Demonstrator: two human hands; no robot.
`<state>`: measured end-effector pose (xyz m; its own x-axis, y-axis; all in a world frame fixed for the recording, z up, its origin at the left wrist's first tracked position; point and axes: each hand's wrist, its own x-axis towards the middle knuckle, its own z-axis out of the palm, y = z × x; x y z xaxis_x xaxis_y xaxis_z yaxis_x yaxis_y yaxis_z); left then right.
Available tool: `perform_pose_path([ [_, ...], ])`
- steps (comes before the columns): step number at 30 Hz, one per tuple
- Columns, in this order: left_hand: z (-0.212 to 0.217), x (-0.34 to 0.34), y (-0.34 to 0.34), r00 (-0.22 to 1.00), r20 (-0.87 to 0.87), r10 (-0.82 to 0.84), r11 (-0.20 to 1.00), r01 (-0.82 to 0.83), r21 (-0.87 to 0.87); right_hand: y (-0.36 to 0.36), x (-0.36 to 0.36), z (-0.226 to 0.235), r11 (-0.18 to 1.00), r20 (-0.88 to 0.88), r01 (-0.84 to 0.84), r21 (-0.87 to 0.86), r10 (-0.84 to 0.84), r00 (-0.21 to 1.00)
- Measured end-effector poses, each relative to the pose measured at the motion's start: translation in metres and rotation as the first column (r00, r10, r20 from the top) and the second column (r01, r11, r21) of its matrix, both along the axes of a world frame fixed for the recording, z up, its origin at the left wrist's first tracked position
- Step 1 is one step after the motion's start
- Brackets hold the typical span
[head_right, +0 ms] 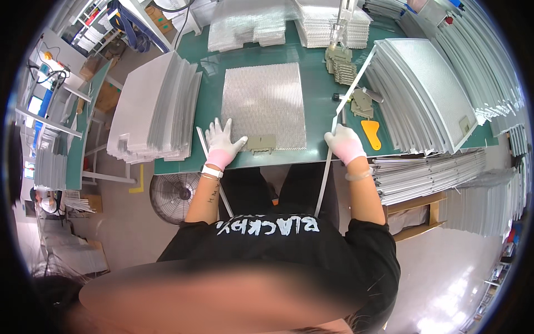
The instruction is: Assembling metal mesh filters by attaching clips and frames using a power screwdriver and mallet.
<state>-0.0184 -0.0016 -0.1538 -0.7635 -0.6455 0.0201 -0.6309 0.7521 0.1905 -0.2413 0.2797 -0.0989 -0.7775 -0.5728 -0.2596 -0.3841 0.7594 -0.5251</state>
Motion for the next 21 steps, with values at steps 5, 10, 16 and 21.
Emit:
perform_pose_path([
  [5,0.045,0.000,0.047,0.947,-0.298,-0.119,0.951,0.023,-0.308,-0.014,0.034,-0.021,0.846,0.059,-0.012,-0.534,0.051,0.997],
  [10,-0.009,0.035,0.125,0.928,-0.251,0.274,-0.086,0.283,0.955,-0.024,0.045,-0.034,0.874,0.258,0.002,-0.485,0.141,0.956],
  [16,-0.035,0.003,0.166,0.692,-0.115,0.712,-0.405,0.540,0.738,-0.020,0.078,-0.032,0.811,0.319,0.130,-0.570,0.073,0.945],
  [21,-0.029,-0.051,0.129,0.575,-0.155,0.804,-0.485,0.783,0.388,-0.014,0.100,-0.064,0.517,0.414,0.322,-0.793,0.070,0.908],
])
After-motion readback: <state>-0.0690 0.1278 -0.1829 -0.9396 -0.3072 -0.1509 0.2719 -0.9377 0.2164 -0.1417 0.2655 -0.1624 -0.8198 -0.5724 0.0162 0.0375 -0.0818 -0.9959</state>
